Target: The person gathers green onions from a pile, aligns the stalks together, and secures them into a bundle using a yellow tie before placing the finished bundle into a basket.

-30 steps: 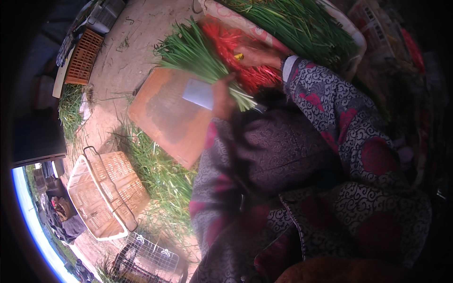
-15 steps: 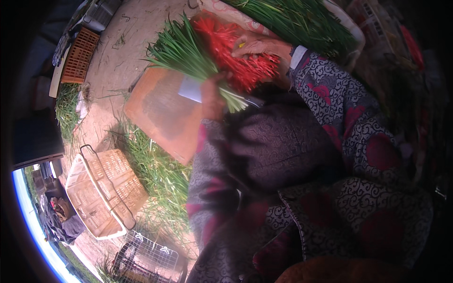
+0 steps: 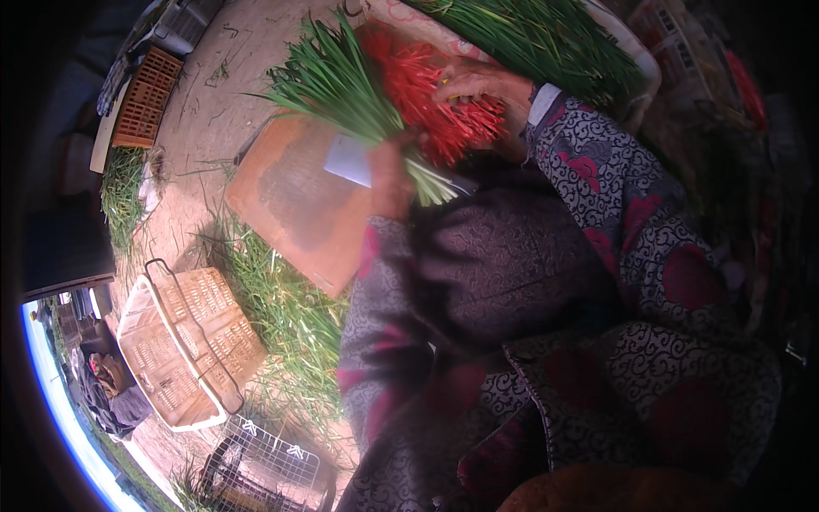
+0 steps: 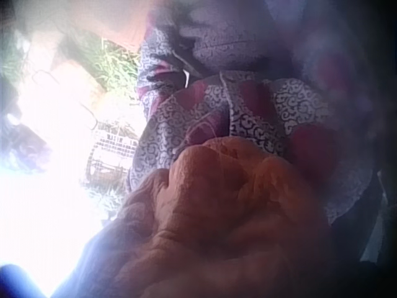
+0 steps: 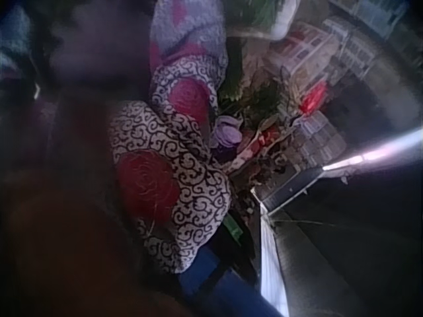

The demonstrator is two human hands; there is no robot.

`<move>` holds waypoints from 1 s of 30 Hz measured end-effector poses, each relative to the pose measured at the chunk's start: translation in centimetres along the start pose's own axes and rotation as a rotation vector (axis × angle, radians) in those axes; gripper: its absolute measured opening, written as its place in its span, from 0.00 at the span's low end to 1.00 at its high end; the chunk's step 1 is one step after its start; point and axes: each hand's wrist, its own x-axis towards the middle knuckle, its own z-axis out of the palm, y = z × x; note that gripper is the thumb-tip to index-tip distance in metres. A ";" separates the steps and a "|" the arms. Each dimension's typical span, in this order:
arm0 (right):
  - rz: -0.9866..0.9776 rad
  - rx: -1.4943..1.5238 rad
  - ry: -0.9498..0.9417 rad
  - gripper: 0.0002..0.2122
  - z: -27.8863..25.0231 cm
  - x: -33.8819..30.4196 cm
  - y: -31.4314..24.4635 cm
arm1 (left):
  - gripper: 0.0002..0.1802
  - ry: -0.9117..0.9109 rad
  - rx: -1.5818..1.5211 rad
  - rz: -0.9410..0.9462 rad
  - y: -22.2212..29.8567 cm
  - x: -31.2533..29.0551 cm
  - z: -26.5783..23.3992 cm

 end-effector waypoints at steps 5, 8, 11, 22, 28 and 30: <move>0.068 0.201 0.018 0.16 1.3 1.8 -0.8 | 0.09 0.050 -0.002 0.102 0.4 -0.2 0.3; 0.180 0.311 0.008 0.16 1.9 1.5 -1.4 | 0.11 0.026 0.007 0.123 -0.3 0.1 1.8; -0.100 0.291 0.011 0.14 3.2 2.6 2.8 | 0.12 -0.062 0.215 0.329 -1.4 1.3 1.8; 0.257 0.353 -0.021 0.14 4.0 3.9 -1.3 | 0.08 0.135 0.240 0.206 1.9 -1.3 1.7; 0.138 0.179 -0.041 0.17 3.0 2.3 -2.0 | 0.11 0.102 0.654 0.171 3.6 -2.3 -1.5; 0.090 0.043 -0.158 0.23 1.0 2.4 -1.6 | 0.12 0.105 0.525 0.162 4.5 -3.1 -1.5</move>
